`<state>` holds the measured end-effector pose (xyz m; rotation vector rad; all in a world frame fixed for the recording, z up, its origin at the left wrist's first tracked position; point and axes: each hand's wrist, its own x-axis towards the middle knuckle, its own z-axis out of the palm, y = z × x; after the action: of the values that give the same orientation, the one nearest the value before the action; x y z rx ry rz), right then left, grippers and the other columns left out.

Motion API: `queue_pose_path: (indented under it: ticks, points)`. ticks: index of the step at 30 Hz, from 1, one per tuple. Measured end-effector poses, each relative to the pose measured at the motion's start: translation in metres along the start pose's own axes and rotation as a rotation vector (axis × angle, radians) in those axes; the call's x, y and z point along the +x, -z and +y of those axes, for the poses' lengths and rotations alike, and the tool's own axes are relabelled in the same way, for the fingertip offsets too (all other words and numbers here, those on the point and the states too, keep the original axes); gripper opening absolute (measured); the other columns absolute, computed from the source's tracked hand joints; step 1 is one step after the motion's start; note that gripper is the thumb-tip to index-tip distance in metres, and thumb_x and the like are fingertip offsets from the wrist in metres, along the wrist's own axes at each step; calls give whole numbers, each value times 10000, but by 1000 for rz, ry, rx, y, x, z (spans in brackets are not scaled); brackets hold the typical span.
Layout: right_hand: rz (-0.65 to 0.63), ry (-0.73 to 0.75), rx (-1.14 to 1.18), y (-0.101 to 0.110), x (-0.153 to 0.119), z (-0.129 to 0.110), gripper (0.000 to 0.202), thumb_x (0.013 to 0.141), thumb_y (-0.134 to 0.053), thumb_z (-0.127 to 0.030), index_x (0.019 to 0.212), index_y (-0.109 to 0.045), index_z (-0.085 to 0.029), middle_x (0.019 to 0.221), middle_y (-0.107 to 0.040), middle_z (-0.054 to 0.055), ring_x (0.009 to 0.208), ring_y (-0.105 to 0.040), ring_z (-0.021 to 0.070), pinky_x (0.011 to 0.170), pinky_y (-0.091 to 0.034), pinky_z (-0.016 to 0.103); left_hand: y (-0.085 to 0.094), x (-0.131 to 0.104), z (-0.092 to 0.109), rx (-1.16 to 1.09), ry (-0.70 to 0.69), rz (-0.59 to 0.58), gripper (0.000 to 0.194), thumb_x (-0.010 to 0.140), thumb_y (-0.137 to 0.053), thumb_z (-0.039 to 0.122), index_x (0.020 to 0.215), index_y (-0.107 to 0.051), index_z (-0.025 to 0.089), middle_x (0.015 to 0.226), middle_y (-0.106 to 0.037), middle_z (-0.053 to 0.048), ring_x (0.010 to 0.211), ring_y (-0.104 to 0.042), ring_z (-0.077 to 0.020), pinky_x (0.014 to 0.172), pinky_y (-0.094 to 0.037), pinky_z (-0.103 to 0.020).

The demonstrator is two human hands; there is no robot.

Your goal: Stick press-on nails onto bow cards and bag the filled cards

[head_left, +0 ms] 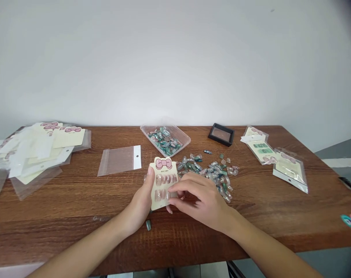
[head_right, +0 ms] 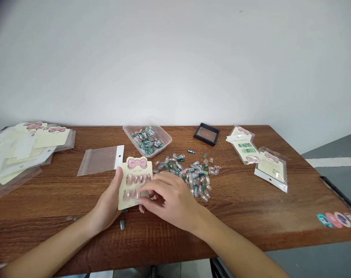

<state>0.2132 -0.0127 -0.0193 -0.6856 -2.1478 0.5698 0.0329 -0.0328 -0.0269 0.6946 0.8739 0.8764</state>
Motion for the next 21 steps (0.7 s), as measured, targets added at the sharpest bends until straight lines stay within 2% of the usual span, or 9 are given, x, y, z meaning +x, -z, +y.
queue_pose_path:
  ticks: [10,16,21]
  points:
    - [-14,-10,-32,-1,-2,3,74,932,-643,-255,957,-668,-190,707,-619,-8,668,-567,125,639,-464,259,7,-1,-5,50,-7,-14,779,863,-329,781,918,-738,121,833,-752,-113,625,-658,-213,646,-539,-328]
    - [-22,0,-26,-2,-1,2,67,925,-657,-239,954,-663,-179,709,-623,-5,663,-569,124,637,-461,260,6,-1,-4,25,-7,-33,738,877,-342,760,935,-733,137,854,-751,-107,758,-689,-236,678,-519,-309]
    - [-24,4,-22,-3,-1,3,75,923,-661,-257,924,-657,-183,708,-640,-2,661,-577,129,637,-466,269,4,1,-6,19,6,11,728,857,-373,773,916,-730,141,800,-743,-96,697,-673,-227,682,-525,-326]
